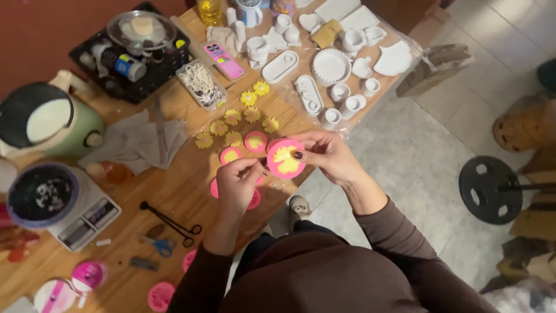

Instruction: Demolding small yellow flower-shaped wax pieces from pink silicone molds on a workbench.

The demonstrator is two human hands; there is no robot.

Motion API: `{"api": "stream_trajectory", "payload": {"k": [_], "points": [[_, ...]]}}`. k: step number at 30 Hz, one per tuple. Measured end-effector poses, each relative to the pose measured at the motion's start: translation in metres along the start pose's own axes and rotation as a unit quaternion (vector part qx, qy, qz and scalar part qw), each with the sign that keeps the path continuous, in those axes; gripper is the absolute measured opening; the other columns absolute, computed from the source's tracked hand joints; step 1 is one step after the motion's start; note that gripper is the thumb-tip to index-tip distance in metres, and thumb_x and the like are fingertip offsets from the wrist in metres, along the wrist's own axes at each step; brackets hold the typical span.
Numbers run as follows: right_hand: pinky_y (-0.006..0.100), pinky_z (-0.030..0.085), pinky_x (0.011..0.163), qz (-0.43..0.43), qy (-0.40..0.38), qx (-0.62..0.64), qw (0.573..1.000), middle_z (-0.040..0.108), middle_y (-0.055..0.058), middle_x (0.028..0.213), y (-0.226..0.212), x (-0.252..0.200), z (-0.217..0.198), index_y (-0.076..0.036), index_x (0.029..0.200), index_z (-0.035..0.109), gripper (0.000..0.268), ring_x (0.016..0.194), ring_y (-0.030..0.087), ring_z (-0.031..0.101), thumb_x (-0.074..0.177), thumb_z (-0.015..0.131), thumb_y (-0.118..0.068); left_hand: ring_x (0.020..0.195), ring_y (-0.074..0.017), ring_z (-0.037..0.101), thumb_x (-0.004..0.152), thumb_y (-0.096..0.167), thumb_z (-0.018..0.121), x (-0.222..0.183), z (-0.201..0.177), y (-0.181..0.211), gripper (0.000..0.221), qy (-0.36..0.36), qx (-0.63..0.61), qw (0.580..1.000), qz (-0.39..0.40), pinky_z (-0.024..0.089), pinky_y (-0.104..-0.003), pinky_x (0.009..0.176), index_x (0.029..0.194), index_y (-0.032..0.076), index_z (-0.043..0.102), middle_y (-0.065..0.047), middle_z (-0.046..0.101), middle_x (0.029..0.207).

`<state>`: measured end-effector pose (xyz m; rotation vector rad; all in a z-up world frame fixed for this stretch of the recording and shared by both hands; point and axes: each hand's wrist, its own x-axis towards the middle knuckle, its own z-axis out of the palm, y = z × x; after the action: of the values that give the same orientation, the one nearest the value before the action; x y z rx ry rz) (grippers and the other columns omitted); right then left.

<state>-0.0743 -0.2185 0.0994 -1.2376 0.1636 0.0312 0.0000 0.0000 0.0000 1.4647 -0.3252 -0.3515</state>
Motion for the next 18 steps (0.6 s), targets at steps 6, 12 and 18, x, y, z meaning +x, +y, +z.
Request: {"api": "stream_trajectory", "payload": {"k": [6, 12, 18], "points": [[0.031, 0.060, 0.087, -0.005, -0.055, -0.039, 0.998, 0.077, 0.012, 0.108, -0.002, 0.012, -0.041, 0.008, 0.118, 0.070, 0.026, 0.095, 0.016, 0.073, 0.093, 0.074, 0.002, 0.062, -0.0079, 0.063, 0.110, 0.024, 0.060, 0.010, 0.029, 0.006, 0.032, -0.009, -0.180, 0.981, -0.068, 0.050, -0.023, 0.059, 0.093, -0.003, 0.067, 0.000, 0.065, 0.068], [0.027, 0.059, 0.089, -0.008, -0.064, -0.033, 0.997, 0.077, 0.007, 0.109, -0.023, 0.016, -0.052, 0.003, 0.117, 0.071, 0.029, 0.095, 0.011, 0.072, 0.089, 0.076, -0.004, 0.077, -0.0070, 0.057, 0.105, 0.020, 0.068, 0.005, 0.081, 0.052, 0.020, 0.037, -0.112, 0.993, -0.007, 0.045, -0.023, 0.065, 0.103, 0.000, 0.070, -0.002, 0.067, 0.089], [0.030, 0.056, 0.085, 0.030, -0.137, 0.061, 0.988, 0.075, 0.011, 0.110, 0.014, 0.017, -0.102, 0.007, 0.121, 0.069, 0.028, 0.094, 0.015, 0.070, 0.093, 0.072, 0.005, 0.095, -0.0144, 0.069, 0.102, 0.016, 0.067, 0.008, 0.102, 0.022, 0.022, 0.044, -0.333, 0.939, -0.070, 0.057, -0.032, 0.084, 0.118, 0.001, 0.071, -0.006, 0.072, 0.107]]}}
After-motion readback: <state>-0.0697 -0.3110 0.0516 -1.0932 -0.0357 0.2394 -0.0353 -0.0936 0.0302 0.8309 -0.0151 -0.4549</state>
